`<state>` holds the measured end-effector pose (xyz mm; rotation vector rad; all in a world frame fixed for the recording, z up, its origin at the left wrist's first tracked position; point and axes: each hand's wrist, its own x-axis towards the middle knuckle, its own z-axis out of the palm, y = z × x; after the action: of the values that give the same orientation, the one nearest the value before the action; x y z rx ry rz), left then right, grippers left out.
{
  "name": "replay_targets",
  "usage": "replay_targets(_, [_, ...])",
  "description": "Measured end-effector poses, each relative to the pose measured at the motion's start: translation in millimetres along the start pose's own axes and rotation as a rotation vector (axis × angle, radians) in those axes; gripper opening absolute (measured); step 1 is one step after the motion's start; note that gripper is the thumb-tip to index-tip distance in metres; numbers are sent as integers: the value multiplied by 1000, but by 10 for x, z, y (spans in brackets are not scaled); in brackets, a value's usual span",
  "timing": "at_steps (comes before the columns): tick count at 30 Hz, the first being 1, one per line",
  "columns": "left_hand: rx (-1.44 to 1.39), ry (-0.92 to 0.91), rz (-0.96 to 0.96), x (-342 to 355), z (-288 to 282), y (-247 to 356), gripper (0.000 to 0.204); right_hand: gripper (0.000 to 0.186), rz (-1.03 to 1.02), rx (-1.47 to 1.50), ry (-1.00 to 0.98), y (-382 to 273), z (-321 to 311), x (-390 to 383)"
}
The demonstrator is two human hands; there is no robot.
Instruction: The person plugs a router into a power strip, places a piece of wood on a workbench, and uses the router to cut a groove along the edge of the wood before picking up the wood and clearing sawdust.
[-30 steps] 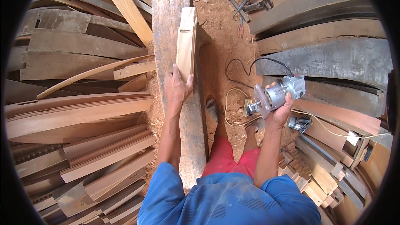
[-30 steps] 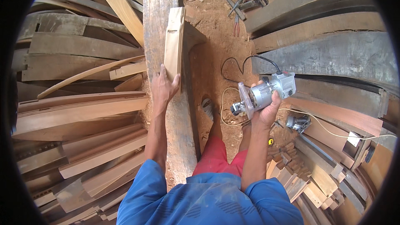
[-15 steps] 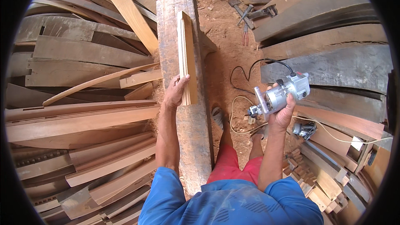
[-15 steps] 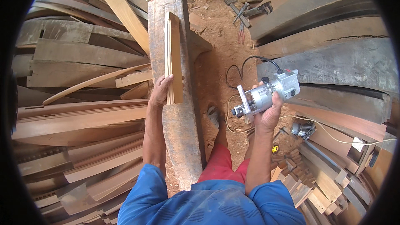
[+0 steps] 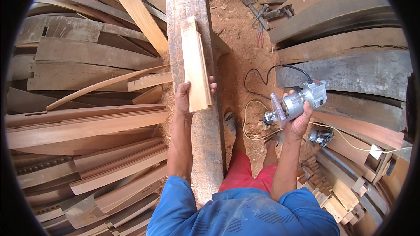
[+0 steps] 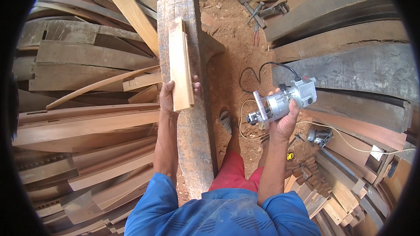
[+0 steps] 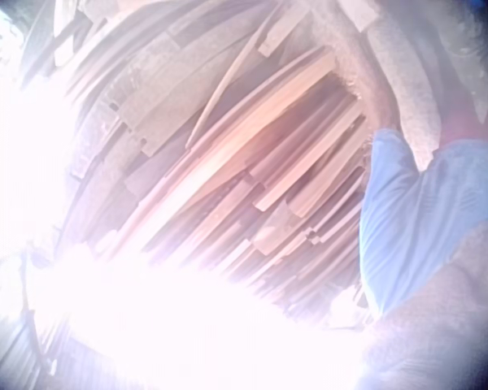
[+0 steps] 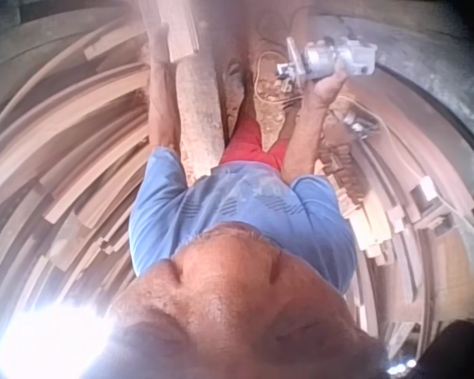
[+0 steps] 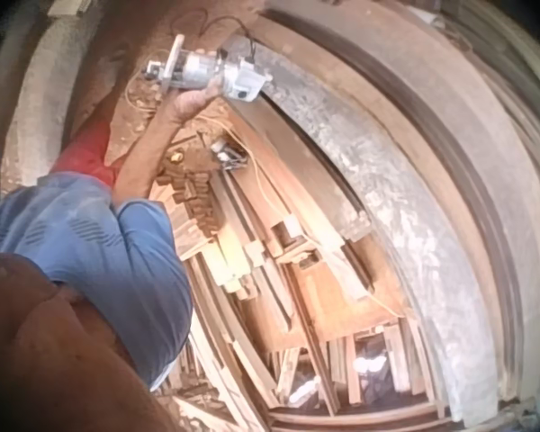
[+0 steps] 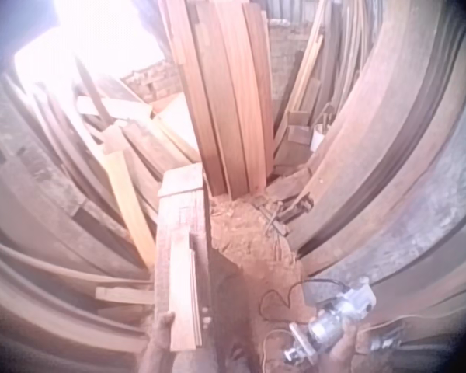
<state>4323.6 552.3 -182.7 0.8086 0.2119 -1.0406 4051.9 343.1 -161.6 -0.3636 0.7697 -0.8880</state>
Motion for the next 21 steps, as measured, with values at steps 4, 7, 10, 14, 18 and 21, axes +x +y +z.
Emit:
replay_targets(4, [-128,-141,12,-29,-237,20,65,58,21,8,-14,2,10,-5])
replay_targets(7, [-109,-108,-5,-54,-259,14,64,58,12,5,21,16,-20,-7])
replay_targets(10, [14,-124,-68,-50,-322,42,67,59,-2,-16,16,29,-27,-7])
replay_targets(14, [635,184,162,0,-193,-165,85,60,2,-33,4,50,-21,-12])
replay_targets(18, [1760,572,301,107,-80,-326,95,61,-9,-44,16,76,-2,-9])
replay_targets(21, [2172,561,592,140,-82,-453,101,62,2,-34,22,98,57,-6])
